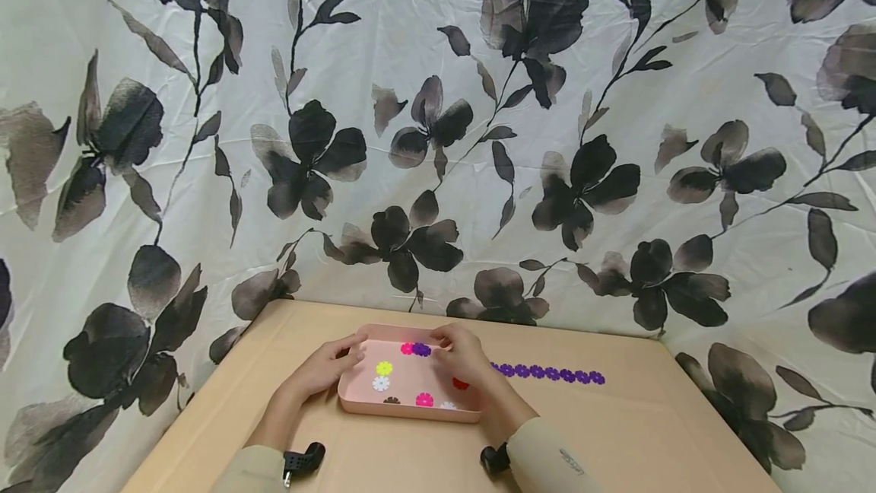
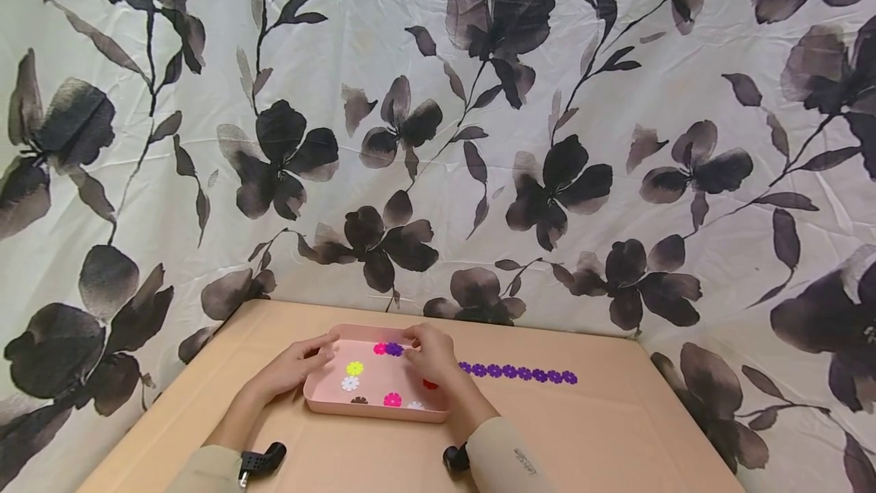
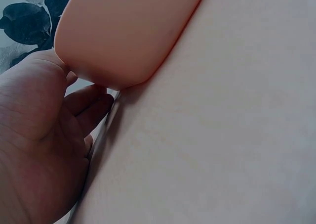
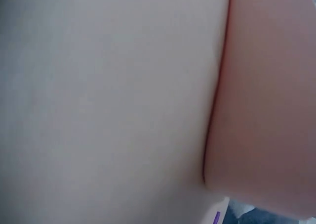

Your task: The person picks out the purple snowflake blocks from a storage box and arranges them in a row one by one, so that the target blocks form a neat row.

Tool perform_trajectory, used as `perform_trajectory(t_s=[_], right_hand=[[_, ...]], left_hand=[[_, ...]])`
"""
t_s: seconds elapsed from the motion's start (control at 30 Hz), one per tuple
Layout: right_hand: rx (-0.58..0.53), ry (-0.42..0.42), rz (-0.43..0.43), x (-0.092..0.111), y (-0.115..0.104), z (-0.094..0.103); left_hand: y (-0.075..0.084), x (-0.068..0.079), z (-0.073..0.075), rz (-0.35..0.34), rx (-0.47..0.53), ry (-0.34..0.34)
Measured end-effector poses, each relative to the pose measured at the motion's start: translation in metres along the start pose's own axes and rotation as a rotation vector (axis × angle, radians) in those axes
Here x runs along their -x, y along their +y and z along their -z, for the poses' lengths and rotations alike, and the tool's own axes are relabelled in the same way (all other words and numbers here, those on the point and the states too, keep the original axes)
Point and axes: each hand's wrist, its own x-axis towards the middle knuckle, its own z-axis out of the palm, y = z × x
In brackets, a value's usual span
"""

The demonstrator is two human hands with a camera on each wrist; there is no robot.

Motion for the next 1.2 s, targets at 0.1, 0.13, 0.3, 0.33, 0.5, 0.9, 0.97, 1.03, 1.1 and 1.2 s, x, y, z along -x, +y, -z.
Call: perform_trajectory(t_s=[0.1,0.13,0.3,0.33,0.5,0.9,0.97,1.03,1.1,1.2], right_hand=[[0.079,-0.016,-0.033,-0.005,-0.001,-0.004],[0.087,-0.027,-0.039,-0.007,-0.001,-0.006],[0.026,-0.123,-0.044,-0.013,-0.002,-0.014],[0.006,-0.143,-0.035,-0.014,-0.002,-0.015],[0.036,-0.173,-0.006,-0.019,0.002,-0.020],[0.032,-0.166,-0.003,-0.024,0.017,-0.021],[0.020,-0.168,-0.005,-0.025,0.018,-0.020],[0.013,-0.172,-0.003,-0.025,0.020,-0.020],[0.012,-0.176,0.011,-0.026,0.022,-0.019],[0.010,-0.181,0.029,-0.028,0.026,-0.018]], left_hand=[[-0.001,-0.002,0.000,-0.005,-0.004,0.011],[-0.001,-0.002,-0.001,-0.007,-0.006,0.014],[-0.001,-0.005,-0.003,-0.002,-0.011,0.022],[-0.001,-0.005,-0.004,-0.001,-0.013,0.024],[0.000,-0.007,-0.007,0.008,-0.011,0.037],[-0.001,-0.011,-0.015,0.001,-0.003,0.056],[-0.001,-0.011,-0.016,-0.004,-0.010,0.058],[-0.001,-0.012,-0.017,-0.006,-0.010,0.063],[-0.001,-0.013,-0.018,-0.007,-0.013,0.068],[0.000,-0.014,-0.020,-0.007,-0.011,0.078]])
